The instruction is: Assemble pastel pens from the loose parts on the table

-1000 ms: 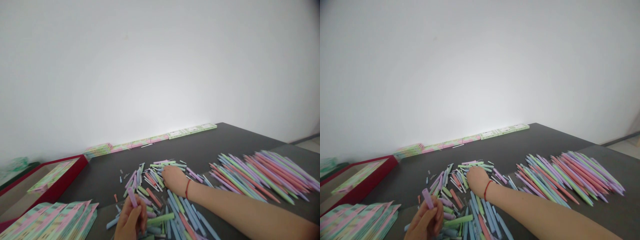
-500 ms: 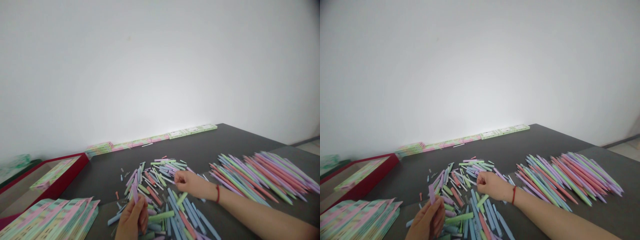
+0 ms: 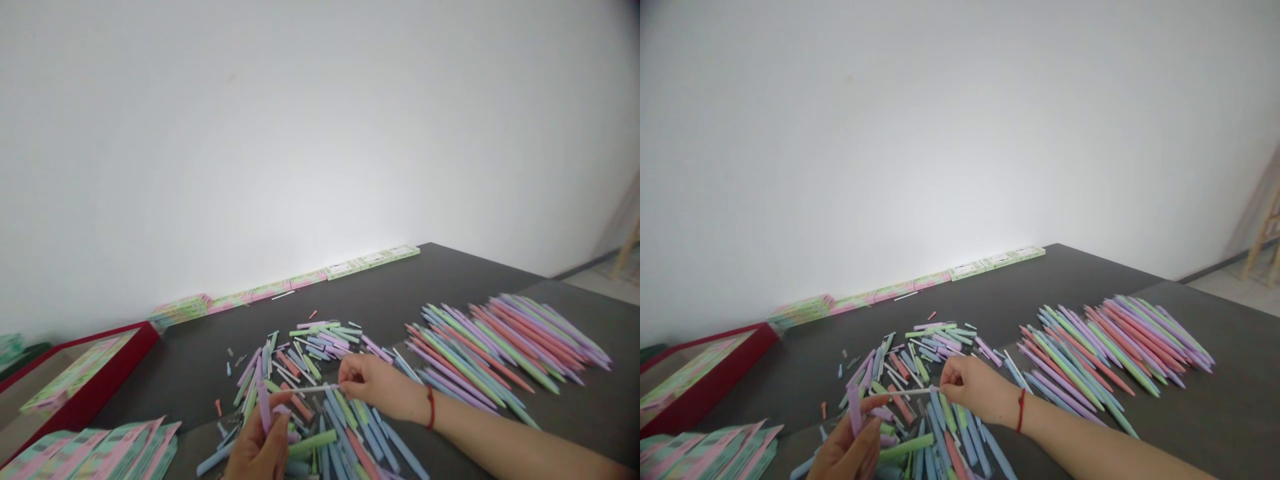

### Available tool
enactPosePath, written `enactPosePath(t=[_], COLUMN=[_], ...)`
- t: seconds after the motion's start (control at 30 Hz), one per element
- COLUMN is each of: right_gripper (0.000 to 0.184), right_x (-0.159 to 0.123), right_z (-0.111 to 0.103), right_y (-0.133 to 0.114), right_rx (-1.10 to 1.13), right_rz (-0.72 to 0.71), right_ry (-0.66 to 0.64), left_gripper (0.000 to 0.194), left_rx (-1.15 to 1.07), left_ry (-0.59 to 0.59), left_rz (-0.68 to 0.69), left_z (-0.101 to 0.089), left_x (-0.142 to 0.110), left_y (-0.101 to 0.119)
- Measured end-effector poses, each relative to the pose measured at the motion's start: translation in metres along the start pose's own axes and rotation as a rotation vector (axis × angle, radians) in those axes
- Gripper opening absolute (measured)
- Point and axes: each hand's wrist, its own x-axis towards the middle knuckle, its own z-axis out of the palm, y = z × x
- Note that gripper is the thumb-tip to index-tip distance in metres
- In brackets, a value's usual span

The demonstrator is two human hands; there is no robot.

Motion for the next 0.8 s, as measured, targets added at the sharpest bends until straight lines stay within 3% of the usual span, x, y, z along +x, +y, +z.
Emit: enactPosePath(t=[0.13, 0.3, 0.6, 0.8], right_gripper=[0.003, 0.006, 0.006, 0.007], right_x=[-0.01, -0.016, -0.01, -0.002], right_z=[0.008, 0.011, 0.005, -0.017], right_y=[-0.016, -0.028, -0.016, -0.01], right_rx=[0.011, -0.101, -0.103, -0.065], right_rz=[-0.049, -0.113, -0.074, -0.036], right_ry=[0.007, 0.059, 0.101, 0.152], left_gripper=[0.057, 0.029, 0.039, 0.059], left_rx=[0.201, 0.465, 0.43, 0.357], left_ry=[0.103, 0.131, 0.143, 0.168], left_rz=[0.11, 0.166, 0.1, 0.09], left_z=[0.006, 0.009, 0.001, -0.005], left_x=[-0.004, -0.005, 0.003, 0.006], left_y=[0.007, 0.018, 0.017, 0.022])
